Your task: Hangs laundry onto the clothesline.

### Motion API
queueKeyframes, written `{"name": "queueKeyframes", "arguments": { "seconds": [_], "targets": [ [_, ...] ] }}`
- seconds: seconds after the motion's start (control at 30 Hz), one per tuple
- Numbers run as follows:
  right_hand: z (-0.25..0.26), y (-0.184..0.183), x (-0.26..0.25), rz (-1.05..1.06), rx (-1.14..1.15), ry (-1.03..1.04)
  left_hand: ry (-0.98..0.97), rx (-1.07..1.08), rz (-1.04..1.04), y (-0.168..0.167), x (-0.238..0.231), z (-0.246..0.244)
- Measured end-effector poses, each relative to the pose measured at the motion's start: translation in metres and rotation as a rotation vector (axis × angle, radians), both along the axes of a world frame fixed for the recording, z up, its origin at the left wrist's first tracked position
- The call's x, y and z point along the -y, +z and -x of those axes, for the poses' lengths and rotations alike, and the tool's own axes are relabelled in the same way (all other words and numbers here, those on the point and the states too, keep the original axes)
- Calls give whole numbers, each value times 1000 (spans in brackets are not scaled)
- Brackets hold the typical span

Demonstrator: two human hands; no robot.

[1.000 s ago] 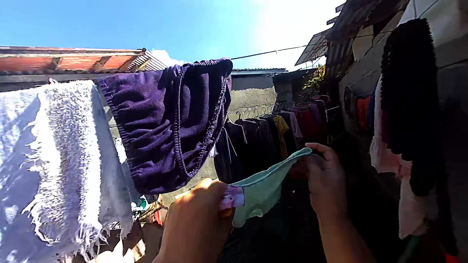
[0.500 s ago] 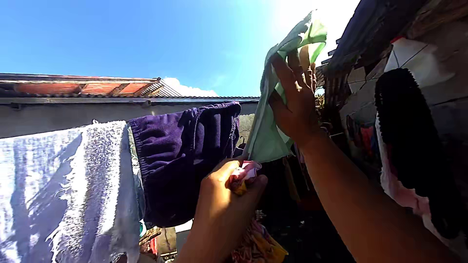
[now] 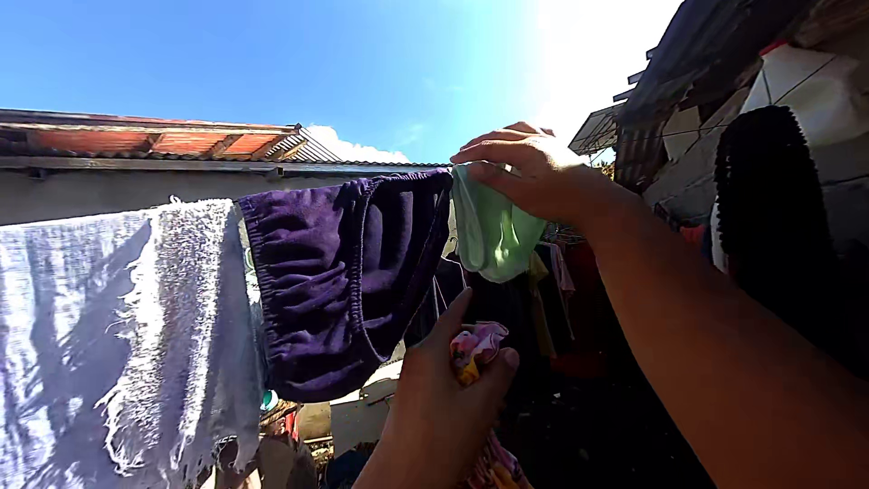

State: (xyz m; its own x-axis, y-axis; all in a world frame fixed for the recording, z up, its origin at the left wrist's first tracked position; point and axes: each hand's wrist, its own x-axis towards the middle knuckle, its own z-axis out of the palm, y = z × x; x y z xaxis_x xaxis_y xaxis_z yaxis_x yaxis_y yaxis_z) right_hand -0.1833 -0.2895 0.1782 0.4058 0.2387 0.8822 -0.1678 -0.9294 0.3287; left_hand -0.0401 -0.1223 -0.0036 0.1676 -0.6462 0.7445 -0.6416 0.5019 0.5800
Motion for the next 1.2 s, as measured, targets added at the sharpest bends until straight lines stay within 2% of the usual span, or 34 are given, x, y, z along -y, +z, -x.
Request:
{"name": "queueKeyframes", "arguments": {
  "seconds": [0.1, 0.17, 0.23, 0.3, 0.37, 0.4, 0.47, 0.53, 0.6, 0.7, 0.77, 0.87, 1.0, 1.07, 1.13, 1.2],
  "targets": [
    [12, -58, -27, -18, 430, 247, -70, -198, -136, -30, 0, -16],
    [17, -126, -53, -171, 561, 491, -117, -447, -199, -50, 2, -29],
    [13, -206, -71, -470, 482, 526, -149, -748, -169, -65, 1, -38],
    [-3, -276, -79, -818, 189, 466, -180, -970, -73, -75, -2, -45],
    [-27, -322, -79, -1049, -143, 516, -241, -1131, 23, -85, -4, -52],
    [-39, -341, -79, -1137, -212, 589, -275, -1189, 53, -93, -5, -57],
    [-59, -370, -82, -1347, -142, 762, -287, -1264, 68, -117, -9, -67],
    [-68, -381, -85, -1531, 2, 786, -138, -1306, -32, -142, -18, -71],
    [-74, -385, -84, -1551, 93, 688, -72, -1284, -223, -167, -30, -70],
    [-83, -391, -84, -1491, 93, 544, -198, -1174, -426, -208, -38, -69],
    [-87, -395, -84, -1535, 115, 622, -162, -1092, -452, -225, -43, -66],
    [-91, -398, -80, -1636, 270, 733, 4, -1035, -315, -239, -51, -73],
    [-91, -395, -75, -2102, 485, 1187, 79, -1099, -241, -244, -63, -90],
    [-89, -395, -73, -2122, 557, 1395, 88, -1092, -309, -247, -70, -99],
    [-82, -392, -65, -2057, 578, 1450, 119, -1090, -352, -253, -80, -113],
    [-72, -389, -56, -2025, 507, 1438, 181, -1115, -295, -258, -90, -126]
  ]
}}
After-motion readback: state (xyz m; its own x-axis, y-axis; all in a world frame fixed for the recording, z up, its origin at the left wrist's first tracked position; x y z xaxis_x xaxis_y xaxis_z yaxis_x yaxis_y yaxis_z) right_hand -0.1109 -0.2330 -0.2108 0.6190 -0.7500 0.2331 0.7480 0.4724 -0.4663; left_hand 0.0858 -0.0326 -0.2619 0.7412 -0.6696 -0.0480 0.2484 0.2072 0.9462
